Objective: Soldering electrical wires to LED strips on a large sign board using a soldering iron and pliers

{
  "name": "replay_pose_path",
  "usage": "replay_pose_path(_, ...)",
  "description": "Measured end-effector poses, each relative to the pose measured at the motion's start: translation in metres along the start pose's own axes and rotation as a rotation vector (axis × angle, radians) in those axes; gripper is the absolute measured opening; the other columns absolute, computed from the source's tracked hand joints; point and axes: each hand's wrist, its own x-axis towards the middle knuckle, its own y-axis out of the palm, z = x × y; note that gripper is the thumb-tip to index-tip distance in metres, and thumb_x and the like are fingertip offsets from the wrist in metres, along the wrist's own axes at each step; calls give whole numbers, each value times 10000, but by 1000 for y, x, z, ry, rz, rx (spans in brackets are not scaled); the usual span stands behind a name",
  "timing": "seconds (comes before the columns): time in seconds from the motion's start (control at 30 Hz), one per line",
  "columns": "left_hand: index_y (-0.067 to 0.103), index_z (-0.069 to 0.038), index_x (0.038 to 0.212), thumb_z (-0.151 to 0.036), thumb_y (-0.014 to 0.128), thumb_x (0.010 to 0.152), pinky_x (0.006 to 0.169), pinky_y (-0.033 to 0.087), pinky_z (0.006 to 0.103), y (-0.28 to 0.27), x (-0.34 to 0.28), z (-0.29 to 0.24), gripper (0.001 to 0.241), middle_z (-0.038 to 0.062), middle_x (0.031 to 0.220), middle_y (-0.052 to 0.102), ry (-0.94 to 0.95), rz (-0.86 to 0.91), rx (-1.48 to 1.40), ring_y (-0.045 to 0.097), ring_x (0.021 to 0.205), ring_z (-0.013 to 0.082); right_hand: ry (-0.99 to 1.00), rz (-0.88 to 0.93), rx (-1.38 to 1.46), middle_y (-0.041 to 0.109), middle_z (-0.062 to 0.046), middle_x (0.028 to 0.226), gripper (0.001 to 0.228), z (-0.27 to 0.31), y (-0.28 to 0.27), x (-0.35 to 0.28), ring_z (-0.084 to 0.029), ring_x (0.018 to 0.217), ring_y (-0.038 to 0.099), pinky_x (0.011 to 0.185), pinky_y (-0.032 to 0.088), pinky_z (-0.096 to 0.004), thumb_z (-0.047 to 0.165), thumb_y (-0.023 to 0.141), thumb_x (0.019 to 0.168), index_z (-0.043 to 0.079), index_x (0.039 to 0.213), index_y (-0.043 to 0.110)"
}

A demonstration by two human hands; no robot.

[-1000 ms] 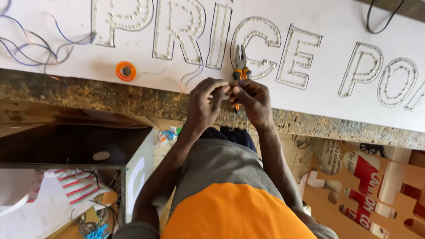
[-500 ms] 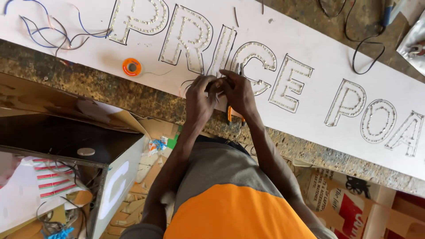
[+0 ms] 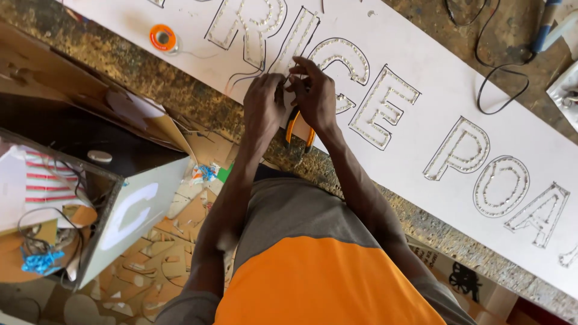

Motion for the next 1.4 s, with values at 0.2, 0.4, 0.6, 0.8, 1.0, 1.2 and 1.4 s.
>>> replay_pose_path(0.2,703,-43,1123,57,689,997,737,583,454,9,4,-13,161,137,984,757,-99,-1,52,704,890,317,-290,-193,-146,743,-122,1225,310,5,-19,-25,-213,933,755,676,656,-345,44,674,1139,71,1447,662)
replay_pose_path(0.4,784,-133,1083,-178,739,1019,848,633,568,-7,2,-26,90,120,965,801,-289,81,101,807,948,382,-302,-55,-504,594,-155,1521,789,-45,-14,-57,-409,1432,528,1036,548,-525,606,837,1045,137,1633,596)
replay_pose_path(0.6,831,-204,1060,-300,756,975,842,642,592,10,13,-3,149,102,946,844,-375,106,247,820,977,387,-232,20,-666,472,-162,1641,650,-13,-17,-66,-466,1485,452,994,516,-532,455,934,932,180,1483,725)
replay_pose_path(0.8,833,-111,1100,-199,803,1035,902,635,561,-14,11,-19,113,134,964,821,-216,16,204,799,969,383,-233,27,-612,515,-161,1534,606,-23,-18,-68,-483,1382,552,895,524,-525,198,827,743,166,1343,752)
replay_pose_path(1.0,809,-64,1115,-119,838,1046,902,621,591,-7,11,-15,92,163,959,803,-164,4,77,792,947,415,-237,-76,-544,582,-83,1531,461,-51,-13,-68,-406,1247,690,857,541,-480,151,704,756,203,1203,805)
replay_pose_path(1.2,801,-24,1110,-23,802,1052,788,645,601,-9,14,-24,59,209,957,800,-142,-41,10,791,893,470,-280,-156,-451,657,-83,1399,299,-61,-13,-58,-398,1150,746,873,605,-513,74,784,840,193,1113,803)
replay_pose_path(1.4,754,-46,1207,74,694,1095,887,683,504,-19,10,-23,175,191,1047,792,-94,-117,-138,791,995,412,-267,-148,-16,714,-142,1378,284,-56,-58,-50,-476,1179,772,934,622,-550,77,780,912,140,1188,795)
